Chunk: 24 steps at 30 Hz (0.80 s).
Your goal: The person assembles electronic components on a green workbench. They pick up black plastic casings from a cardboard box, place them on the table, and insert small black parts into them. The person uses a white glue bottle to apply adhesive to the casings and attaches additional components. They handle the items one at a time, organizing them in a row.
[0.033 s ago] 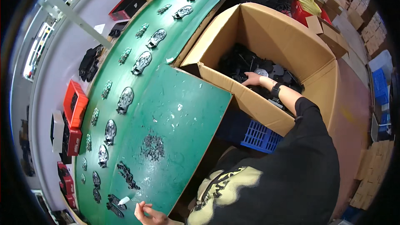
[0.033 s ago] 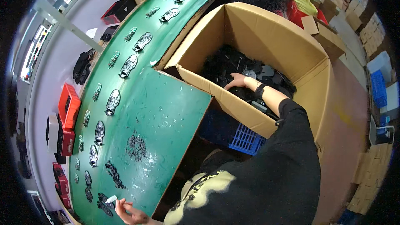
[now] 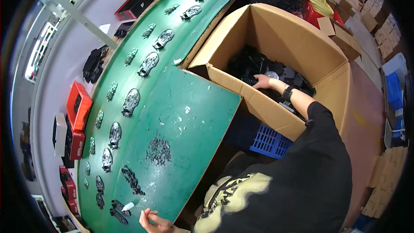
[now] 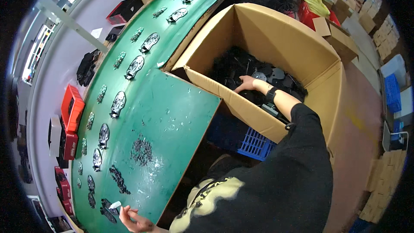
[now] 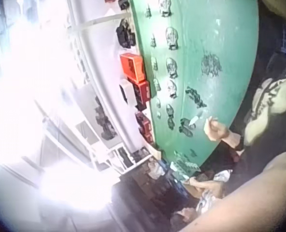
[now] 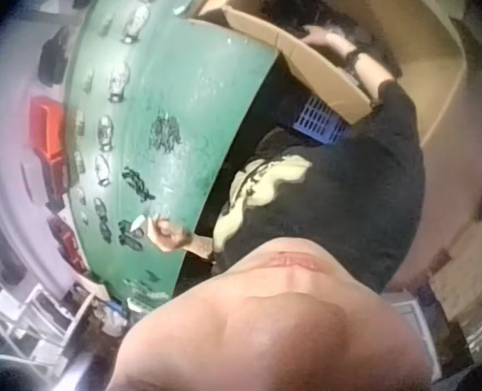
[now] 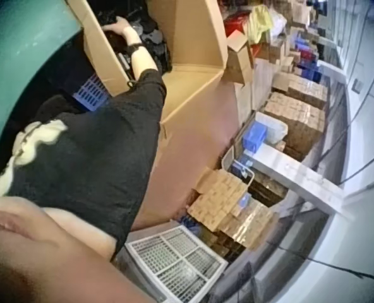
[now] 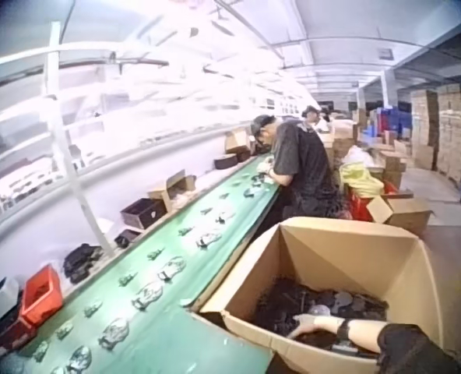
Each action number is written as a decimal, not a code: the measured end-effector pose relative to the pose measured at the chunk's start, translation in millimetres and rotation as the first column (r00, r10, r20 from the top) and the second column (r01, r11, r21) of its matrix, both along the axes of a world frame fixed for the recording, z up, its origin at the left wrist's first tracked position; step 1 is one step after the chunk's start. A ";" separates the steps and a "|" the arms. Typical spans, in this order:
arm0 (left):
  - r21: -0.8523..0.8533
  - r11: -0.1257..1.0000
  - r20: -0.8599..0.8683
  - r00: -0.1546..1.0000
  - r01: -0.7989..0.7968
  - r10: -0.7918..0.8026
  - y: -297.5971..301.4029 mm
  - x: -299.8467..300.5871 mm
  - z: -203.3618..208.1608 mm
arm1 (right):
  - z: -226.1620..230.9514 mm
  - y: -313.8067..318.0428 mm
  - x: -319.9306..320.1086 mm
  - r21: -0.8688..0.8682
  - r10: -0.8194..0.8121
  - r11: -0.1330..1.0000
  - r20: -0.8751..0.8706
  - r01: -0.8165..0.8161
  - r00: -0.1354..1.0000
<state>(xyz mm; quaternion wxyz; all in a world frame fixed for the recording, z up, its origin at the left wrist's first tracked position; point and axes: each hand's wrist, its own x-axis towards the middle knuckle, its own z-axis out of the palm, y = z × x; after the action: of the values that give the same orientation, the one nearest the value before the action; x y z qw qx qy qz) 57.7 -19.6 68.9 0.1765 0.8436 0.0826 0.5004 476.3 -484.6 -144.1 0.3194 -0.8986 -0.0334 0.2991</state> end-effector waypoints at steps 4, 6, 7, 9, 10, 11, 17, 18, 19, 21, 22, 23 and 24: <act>-0.062 0.998 0.001 1.000 0.000 0.000 12.0 -22.6 -4.7 | 13.5 9.2 -7.5 -0.054 0.128 0.990 -0.003 -0.128 0.992; -0.110 0.991 -0.071 0.995 -0.073 0.066 29.1 -39.2 -18.7 | -22.3 8.0 -0.9 -0.075 0.101 0.992 0.055 -0.097 0.993; -0.144 0.985 -0.108 0.991 -0.095 0.080 29.2 -35.0 -20.7 | -35.9 -2.3 3.5 -0.083 0.082 0.993 0.042 -0.078 0.996; -0.077 0.996 -0.082 0.996 -0.051 0.045 25.8 -27.6 -24.9 | -58.4 6.6 13.6 0.172 -0.070 0.983 0.039 0.062 0.997; -0.060 0.998 -0.096 0.995 -0.033 0.027 25.3 -29.6 -23.7 | -62.1 7.9 15.9 0.217 -0.014 0.976 0.022 0.009 1.000; -0.045 0.999 -0.111 0.994 -0.013 0.008 24.7 -29.7 -22.1 | -64.8 7.2 18.7 0.261 0.040 0.964 0.007 -0.041 0.999; -0.044 0.997 -0.103 0.993 -0.071 0.066 26.0 -37.7 -18.3 | -76.3 -12.5 -4.5 0.292 -0.143 0.952 0.172 0.088 0.975; -0.046 0.996 -0.102 0.992 -0.073 0.068 27.7 -39.5 -18.6 | -95.3 -25.2 -1.6 0.258 -0.179 0.960 0.275 0.106 0.945; -0.008 0.991 -0.128 0.983 -0.134 0.132 24.1 -56.8 -10.0 | -53.1 24.4 -16.3 0.256 -0.126 0.964 0.179 0.077 0.976; -0.064 0.993 -0.107 0.991 -0.094 0.087 31.1 -45.0 -17.2 | -75.9 -16.2 0.7 0.135 -0.027 0.991 0.227 -0.004 0.973; -0.091 0.991 -0.094 0.992 -0.095 0.086 31.9 -44.6 -21.4 | -94.5 -20.5 16.2 0.049 -0.004 0.999 0.275 -0.010 0.961; -0.080 0.995 -0.115 0.992 -0.062 0.052 34.1 -36.4 -26.9 | -103.0 -33.1 25.9 -0.041 0.007 0.999 0.324 0.007 0.946; -0.054 0.997 -0.139 0.989 -0.054 0.046 34.9 -33.1 -27.1 | -103.2 -30.6 35.3 -0.067 0.037 0.998 0.222 -0.023 0.974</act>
<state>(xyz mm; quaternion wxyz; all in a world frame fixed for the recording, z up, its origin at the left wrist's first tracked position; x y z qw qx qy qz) 24.5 15.3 41.8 0.1821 0.8682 0.1302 0.4428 511.5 -515.2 -247.3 0.2802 -0.9356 -0.0733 0.2020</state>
